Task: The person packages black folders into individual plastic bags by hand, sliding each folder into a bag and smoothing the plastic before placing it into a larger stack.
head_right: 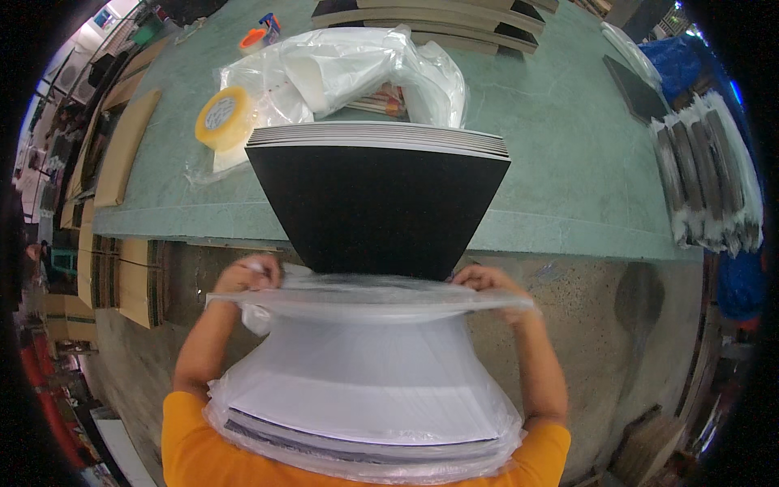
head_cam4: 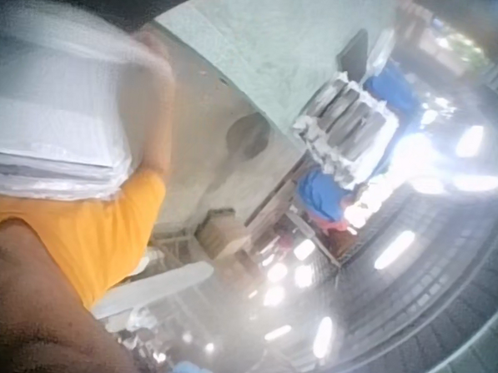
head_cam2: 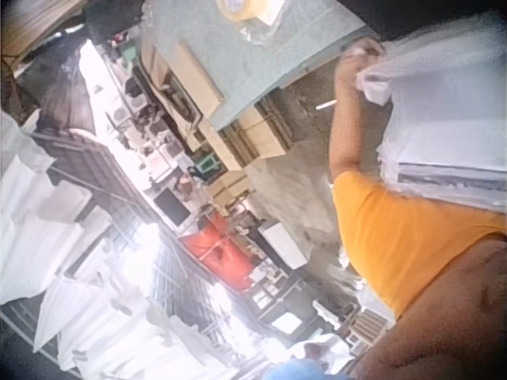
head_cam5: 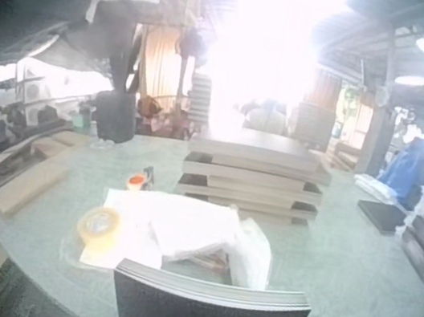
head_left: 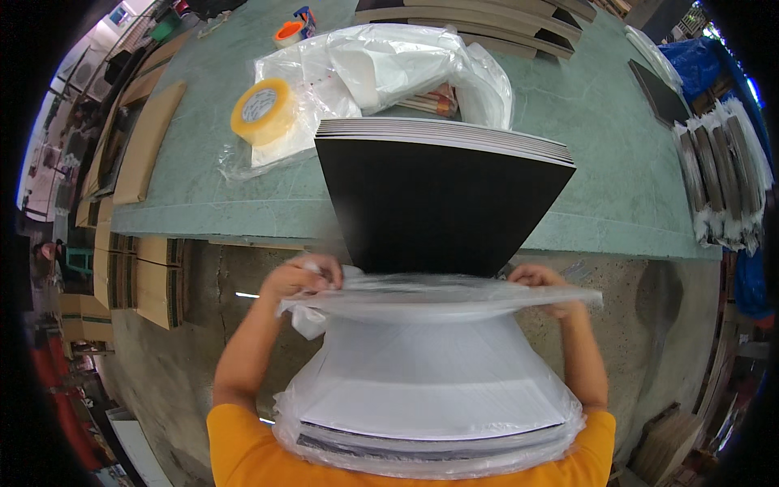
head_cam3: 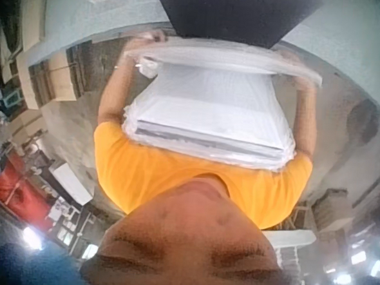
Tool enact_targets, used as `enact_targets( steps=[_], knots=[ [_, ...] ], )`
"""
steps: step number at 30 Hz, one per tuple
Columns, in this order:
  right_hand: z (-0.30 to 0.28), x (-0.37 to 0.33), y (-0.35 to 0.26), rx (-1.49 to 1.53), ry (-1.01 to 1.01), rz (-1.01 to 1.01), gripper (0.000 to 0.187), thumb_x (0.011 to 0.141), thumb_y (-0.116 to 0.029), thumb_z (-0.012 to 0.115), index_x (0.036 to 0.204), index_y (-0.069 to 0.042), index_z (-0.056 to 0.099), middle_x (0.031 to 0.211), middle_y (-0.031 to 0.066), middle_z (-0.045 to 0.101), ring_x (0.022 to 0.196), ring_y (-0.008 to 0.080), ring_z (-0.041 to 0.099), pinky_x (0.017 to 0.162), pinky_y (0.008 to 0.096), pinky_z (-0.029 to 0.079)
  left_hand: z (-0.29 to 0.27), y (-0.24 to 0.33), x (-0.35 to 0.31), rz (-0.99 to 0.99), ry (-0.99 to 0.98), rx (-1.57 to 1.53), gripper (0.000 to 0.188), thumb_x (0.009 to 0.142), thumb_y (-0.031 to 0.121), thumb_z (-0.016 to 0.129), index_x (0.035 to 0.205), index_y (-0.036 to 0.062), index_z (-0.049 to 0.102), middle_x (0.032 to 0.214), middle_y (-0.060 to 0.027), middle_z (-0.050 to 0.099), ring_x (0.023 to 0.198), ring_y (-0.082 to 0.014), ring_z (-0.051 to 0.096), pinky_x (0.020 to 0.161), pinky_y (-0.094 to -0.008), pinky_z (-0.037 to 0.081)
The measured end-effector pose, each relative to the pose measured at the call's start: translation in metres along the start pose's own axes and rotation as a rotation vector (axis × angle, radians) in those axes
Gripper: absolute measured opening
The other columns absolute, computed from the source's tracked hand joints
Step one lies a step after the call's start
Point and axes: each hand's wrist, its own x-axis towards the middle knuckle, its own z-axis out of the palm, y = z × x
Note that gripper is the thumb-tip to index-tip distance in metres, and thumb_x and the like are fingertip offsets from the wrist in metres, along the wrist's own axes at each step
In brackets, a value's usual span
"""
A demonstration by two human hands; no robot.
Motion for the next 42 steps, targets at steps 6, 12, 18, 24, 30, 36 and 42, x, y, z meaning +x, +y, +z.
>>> enact_targets(
  steps=[6, 12, 18, 24, 30, 36, 42],
  knots=[
    [-0.066, 0.082, 0.209, -0.204, 0.624, 0.023, 0.009, 0.070, -0.007, 0.049, 0.073, -0.001, 0.056, 0.078, 0.0083, 0.055, 0.073, 0.0159, 0.052, 0.068, 0.0256, 0.040, -0.043, -0.138, 0.042, -0.189, 0.435, -0.049, 0.021, 0.074, 0.024, 0.061, 0.080, 0.0056, 0.054, 0.073, -0.0041, 0.056, 0.069, -0.0135, 0.052, 0.064, -0.0268, 0.042],
    [-0.016, 0.029, 0.090, -0.853, 0.644, -0.246, 0.012, 0.074, -0.008, 0.050, 0.080, -0.001, 0.058, 0.071, 0.0095, 0.058, 0.066, 0.0186, 0.056, 0.063, 0.0306, 0.044, -0.009, -0.065, 0.021, -0.015, 0.453, 1.285, 0.017, 0.069, 0.013, 0.062, 0.081, 0.0017, 0.060, 0.074, -0.0101, 0.060, 0.071, -0.0167, 0.057, 0.065, -0.0308, 0.043],
    [0.065, -0.016, -0.034, -0.267, -1.084, -0.573, 0.052, 0.085, -0.040, 0.041, 0.112, 0.005, 0.045, 0.117, 0.0197, 0.044, 0.109, 0.0336, 0.042, 0.090, 0.0432, 0.032, 0.123, 0.089, -0.012, 0.280, -0.916, 0.352, 0.021, 0.080, 0.015, 0.055, 0.094, -0.0011, 0.056, 0.090, -0.0139, 0.055, 0.080, -0.0238, 0.053, 0.066, -0.0288, 0.042],
    [0.057, 0.030, 0.071, -1.057, -0.436, -0.037, 0.069, 0.084, -0.053, 0.030, 0.130, -0.002, 0.025, 0.135, 0.0199, 0.020, 0.127, 0.0306, 0.017, 0.102, 0.0432, 0.010, 0.081, -0.081, 0.054, 0.061, -0.276, 0.799, 0.024, 0.082, 0.026, 0.053, 0.096, 0.0064, 0.055, 0.091, -0.0102, 0.058, 0.088, -0.0232, 0.055, 0.076, -0.0329, 0.042],
    [0.074, 0.067, 0.002, -1.080, -0.422, 0.252, 0.063, 0.080, -0.053, 0.042, 0.115, -0.002, 0.043, 0.117, 0.0186, 0.043, 0.111, 0.0281, 0.040, 0.093, 0.0346, 0.030, 0.108, -0.018, 0.116, 0.107, 0.046, 0.676, 0.032, 0.085, 0.032, 0.049, 0.096, 0.0017, 0.052, 0.083, -0.0071, 0.055, 0.081, -0.0150, 0.054, 0.074, -0.0314, 0.043],
    [0.094, 0.048, -0.053, -0.463, 0.206, -0.705, 0.034, 0.070, -0.010, 0.064, 0.101, -0.002, 0.052, 0.100, 0.0077, 0.055, 0.095, 0.0178, 0.050, 0.085, 0.0312, 0.037, 0.150, 0.112, 0.085, 0.831, -0.038, 0.463, 0.066, 0.082, 0.055, 0.036, 0.115, -0.0027, 0.041, 0.109, -0.0163, 0.049, 0.103, -0.0222, 0.048, 0.091, -0.0357, 0.034],
    [0.085, 0.052, -0.035, 0.211, 0.144, -0.703, 0.054, 0.070, -0.005, 0.062, 0.118, -0.002, 0.038, 0.108, 0.0103, 0.051, 0.100, 0.0216, 0.050, 0.088, 0.0343, 0.037, 0.132, 0.085, 0.082, 0.413, 0.033, 0.611, 0.059, 0.071, 0.030, 0.067, 0.115, -0.0006, 0.043, 0.102, -0.0092, 0.054, 0.094, -0.0143, 0.050, 0.084, -0.0268, 0.038]
  ],
)
